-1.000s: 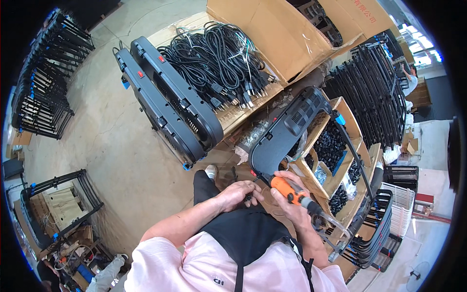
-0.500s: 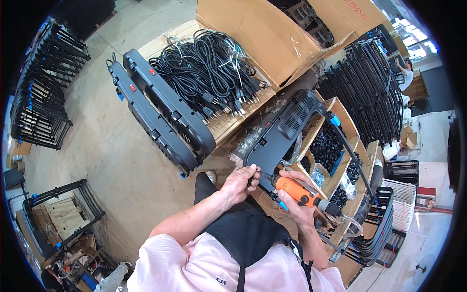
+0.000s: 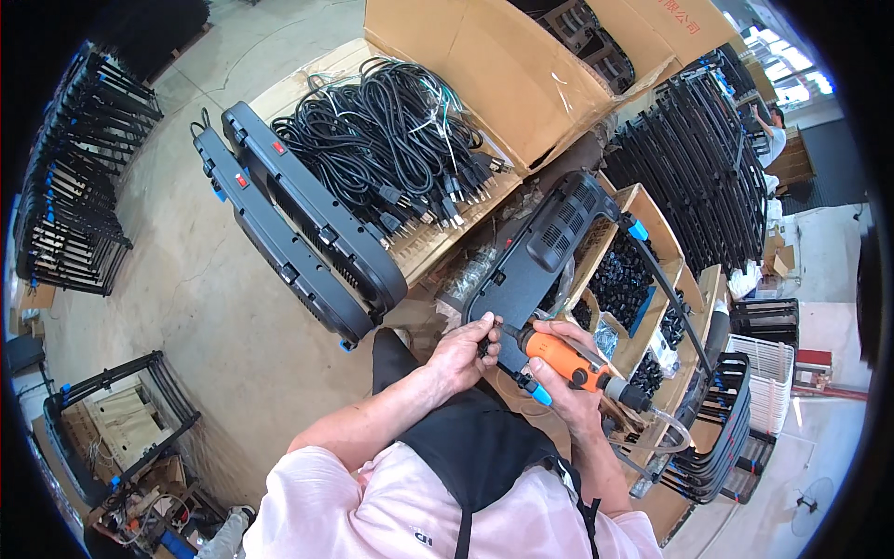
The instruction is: The person assembles electronic components in a factory setting. They use a power drill to secure parts onto a black frame, connect wires, and place the finished unit into a cardboard box.
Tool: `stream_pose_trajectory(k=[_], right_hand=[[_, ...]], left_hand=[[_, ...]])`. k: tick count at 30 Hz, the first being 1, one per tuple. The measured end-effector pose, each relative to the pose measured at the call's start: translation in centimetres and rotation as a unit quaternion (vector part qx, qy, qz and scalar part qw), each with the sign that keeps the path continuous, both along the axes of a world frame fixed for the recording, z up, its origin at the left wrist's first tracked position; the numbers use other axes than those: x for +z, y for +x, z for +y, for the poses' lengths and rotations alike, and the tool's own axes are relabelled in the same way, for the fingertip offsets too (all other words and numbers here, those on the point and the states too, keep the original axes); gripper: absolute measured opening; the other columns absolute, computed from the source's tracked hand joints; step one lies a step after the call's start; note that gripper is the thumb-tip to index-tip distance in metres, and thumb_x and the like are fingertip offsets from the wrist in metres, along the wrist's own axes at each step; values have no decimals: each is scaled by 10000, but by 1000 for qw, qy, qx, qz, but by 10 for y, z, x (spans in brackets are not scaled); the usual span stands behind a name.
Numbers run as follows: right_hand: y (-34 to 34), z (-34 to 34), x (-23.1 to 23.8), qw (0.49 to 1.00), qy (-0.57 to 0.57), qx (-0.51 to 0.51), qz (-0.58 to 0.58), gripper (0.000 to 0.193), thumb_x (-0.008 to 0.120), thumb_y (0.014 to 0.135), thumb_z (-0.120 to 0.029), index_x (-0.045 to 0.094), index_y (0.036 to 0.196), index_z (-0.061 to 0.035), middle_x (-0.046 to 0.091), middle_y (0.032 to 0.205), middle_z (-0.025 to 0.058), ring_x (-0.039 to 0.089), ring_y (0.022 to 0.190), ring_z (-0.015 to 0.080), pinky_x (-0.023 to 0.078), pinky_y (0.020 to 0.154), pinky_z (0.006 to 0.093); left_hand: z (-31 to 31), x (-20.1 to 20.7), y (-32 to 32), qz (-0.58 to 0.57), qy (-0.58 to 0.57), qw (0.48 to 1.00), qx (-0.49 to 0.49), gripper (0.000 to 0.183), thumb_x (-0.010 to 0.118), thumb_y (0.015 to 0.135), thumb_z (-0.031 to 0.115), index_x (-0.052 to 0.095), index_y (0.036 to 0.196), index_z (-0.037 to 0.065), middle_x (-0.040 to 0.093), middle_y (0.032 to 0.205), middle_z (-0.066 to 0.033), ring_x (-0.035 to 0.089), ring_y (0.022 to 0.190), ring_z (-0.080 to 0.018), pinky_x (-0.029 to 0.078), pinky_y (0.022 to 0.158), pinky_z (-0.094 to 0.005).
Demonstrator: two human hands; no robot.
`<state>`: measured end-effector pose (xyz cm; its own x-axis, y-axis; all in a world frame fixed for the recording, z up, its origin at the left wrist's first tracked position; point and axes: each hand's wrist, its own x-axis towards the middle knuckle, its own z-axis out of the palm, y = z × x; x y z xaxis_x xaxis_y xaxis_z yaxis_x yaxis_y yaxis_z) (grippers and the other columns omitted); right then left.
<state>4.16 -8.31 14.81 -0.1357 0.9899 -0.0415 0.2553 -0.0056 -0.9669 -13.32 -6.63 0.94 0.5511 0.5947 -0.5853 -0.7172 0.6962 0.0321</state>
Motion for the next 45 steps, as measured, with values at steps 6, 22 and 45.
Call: stream_pose_trajectory(k=[6, 22, 45], right_hand=[[-9, 14, -4, 999, -25, -28, 9, 511, 777, 924, 7, 557, 1386, -8, 675, 1361, 150, 632, 1312, 251, 509, 1132, 413], [-41, 63, -34, 998, -9, 5, -64, 425, 808, 907, -32, 643, 1297, -12, 706, 1307, 138, 690, 1204, 211, 552, 1056, 356], [-45, 62, -28, 995, -37, 12, -89, 524, 813, 893, -3, 608, 1375, -20, 714, 1331, 135, 690, 1203, 216, 554, 1063, 371]], left_hand=[[8, 9, 3, 71, -26, 997, -14, 326, 514, 1152, 388, 642, 1189, 91, 640, 924, -3, 583, 806, -147, 473, 726, -289], [-13, -9, -21, 142, 169, 964, -150, 375, 412, 1189, 322, 644, 1140, 31, 675, 998, -68, 654, 831, -143, 521, 686, -294], [-8, -5, -43, 95, 193, 965, -147, 354, 448, 1180, 251, 618, 1362, -1, 726, 1051, -67, 673, 895, -119, 552, 746, -273]])
